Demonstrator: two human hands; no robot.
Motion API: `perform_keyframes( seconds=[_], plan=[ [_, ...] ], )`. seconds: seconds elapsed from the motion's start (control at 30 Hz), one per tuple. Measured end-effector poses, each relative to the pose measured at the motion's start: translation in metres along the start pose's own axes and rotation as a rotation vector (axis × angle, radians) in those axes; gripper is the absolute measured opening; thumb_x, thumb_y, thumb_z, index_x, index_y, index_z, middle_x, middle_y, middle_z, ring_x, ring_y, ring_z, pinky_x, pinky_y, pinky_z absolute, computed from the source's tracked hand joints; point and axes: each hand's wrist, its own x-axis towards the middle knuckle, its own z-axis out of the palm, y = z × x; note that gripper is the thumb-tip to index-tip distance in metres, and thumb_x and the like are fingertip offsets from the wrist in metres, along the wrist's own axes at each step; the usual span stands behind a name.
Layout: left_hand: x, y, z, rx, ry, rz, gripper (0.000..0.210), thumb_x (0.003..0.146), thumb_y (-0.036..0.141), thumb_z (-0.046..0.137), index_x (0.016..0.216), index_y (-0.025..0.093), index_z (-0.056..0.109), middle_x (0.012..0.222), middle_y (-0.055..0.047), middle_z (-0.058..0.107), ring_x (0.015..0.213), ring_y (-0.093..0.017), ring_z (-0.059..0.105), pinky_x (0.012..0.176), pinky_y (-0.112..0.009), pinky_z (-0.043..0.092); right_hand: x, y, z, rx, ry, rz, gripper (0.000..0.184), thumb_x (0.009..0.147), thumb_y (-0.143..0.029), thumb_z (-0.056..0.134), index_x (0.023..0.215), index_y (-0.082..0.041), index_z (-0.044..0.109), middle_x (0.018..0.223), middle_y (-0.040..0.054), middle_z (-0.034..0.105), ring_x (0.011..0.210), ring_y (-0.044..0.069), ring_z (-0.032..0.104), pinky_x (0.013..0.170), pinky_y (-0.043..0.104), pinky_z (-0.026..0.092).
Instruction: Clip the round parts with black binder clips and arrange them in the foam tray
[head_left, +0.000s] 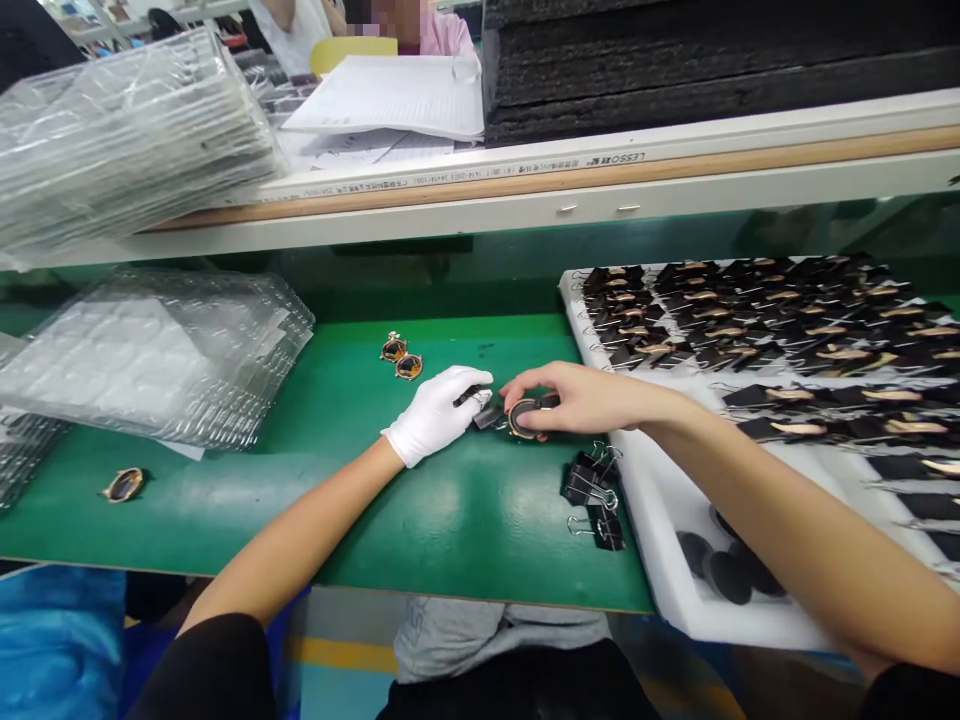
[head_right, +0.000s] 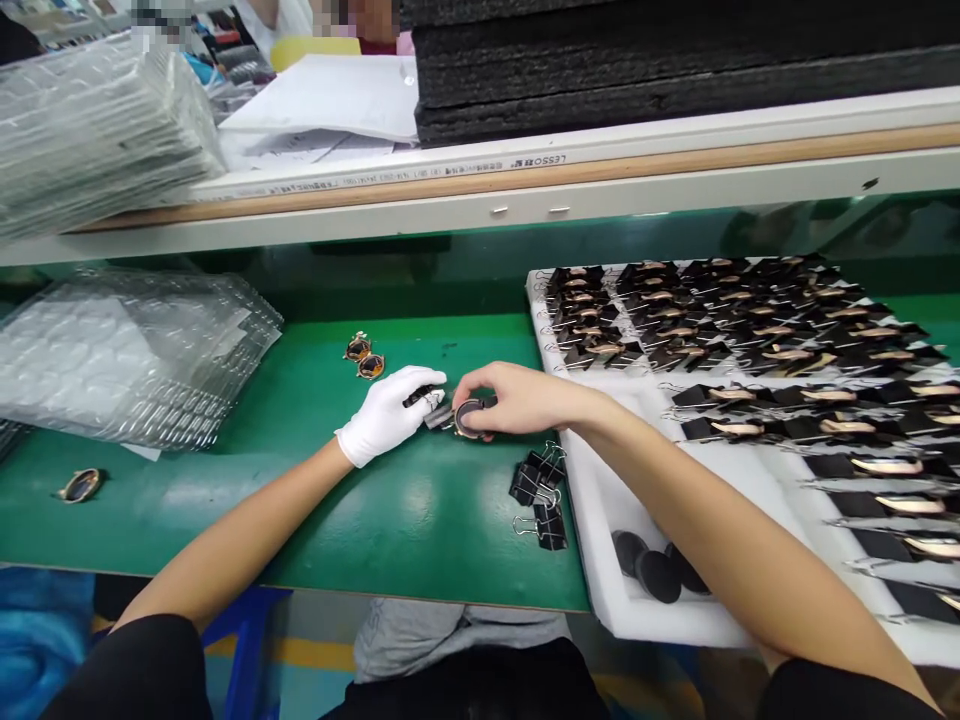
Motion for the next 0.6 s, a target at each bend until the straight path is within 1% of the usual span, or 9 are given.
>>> perform_keyframes(
  seconds=[0.1,0.2,0.27,0.33,0.4,0.47,0.53,0.6],
  plan=[
    [0.0,-0.002,0.001,-0.076,-0.023,0.006,0.018,0.1,0.022,0.058,0.108,0.02,0.074,0.11,-0.007,0.077,0.101,-0.017,0.073,0.091,-0.03,0.058,0.007,0.004,0.012,-0.003,-0.02,-0.078,0.019,0.082,-0.033,0.07,0.096,-0.02,0.07,0.093,0.0032,0.076,0.081,0.019,0.069,0.08,0.034,0.052],
    [-0.001,-0.002,0.002,-0.084,-0.033,0.01,0.021,0.1,0.022,0.057,0.112,0.019,0.074,0.112,-0.007,0.077,0.103,-0.018,0.073,0.093,-0.031,0.057,0.01,0.003,0.018,0.182,-0.021,-0.057,0.019,0.084,-0.033,0.071,0.094,-0.019,0.065,0.088,0.0016,0.072,0.075,0.016,0.067,0.077,0.032,0.051],
    [-0.002,-0.001,0.003,-0.037,-0.007,-0.068,0.023,0.098,0.019,0.056,0.114,0.02,0.073,0.108,-0.006,0.077,0.099,-0.018,0.072,0.091,-0.031,0.057,0.01,0.001,0.019,0.317,-0.004,0.0,0.022,0.084,-0.036,0.072,0.093,-0.018,0.063,0.087,0.0014,0.071,0.072,0.015,0.066,0.073,0.031,0.051],
    [-0.002,0.002,0.004,0.062,-0.001,-0.165,0.024,0.096,0.015,0.056,0.113,0.021,0.073,0.103,-0.005,0.076,0.094,-0.018,0.071,0.088,-0.031,0.056,0.011,-0.001,0.02,0.391,0.025,0.045,0.025,0.083,-0.037,0.074,0.092,-0.018,0.062,0.087,0.0021,0.07,0.072,0.015,0.067,0.071,0.03,0.05],
    [-0.002,0.005,0.004,0.172,-0.042,-0.221,0.025,0.094,0.015,0.057,0.113,0.021,0.072,0.105,-0.006,0.074,0.094,-0.02,0.07,0.086,-0.032,0.056,0.012,-0.002,0.022,0.429,0.039,0.066,0.027,0.082,-0.038,0.076,0.094,-0.018,0.061,0.087,0.0027,0.071,0.072,0.015,0.067,0.068,0.029,0.049],
    [-0.002,0.008,0.004,0.235,-0.089,-0.246,0.029,0.094,0.016,0.057,0.119,0.021,0.071,0.111,-0.008,0.073,0.098,-0.022,0.07,0.087,-0.033,0.056,0.013,0.0,0.022,0.455,0.039,0.072,0.031,0.081,-0.038,0.078,0.097,-0.019,0.06,0.087,0.0026,0.071,0.072,0.015,0.067,0.064,0.028,0.046],
    [-0.001,0.01,0.003,0.232,-0.097,-0.279,0.031,0.095,0.018,0.055,0.123,0.021,0.07,0.116,-0.009,0.073,0.103,-0.023,0.07,0.09,-0.034,0.056,0.014,0.002,0.02,0.458,0.028,0.089,0.034,0.079,-0.038,0.079,0.098,-0.019,0.059,0.085,0.0021,0.071,0.071,0.015,0.066,0.062,0.027,0.045],
    [0.0,0.012,-0.002,0.149,-0.115,-0.318,0.029,0.097,0.022,0.055,0.121,0.022,0.071,0.114,-0.007,0.075,0.103,-0.022,0.071,0.092,-0.034,0.055,0.014,0.006,0.015,0.447,0.006,0.087,0.034,0.079,-0.039,0.08,0.098,-0.019,0.06,0.085,0.0019,0.071,0.071,0.014,0.065,0.066,0.028,0.046]
  ],
)
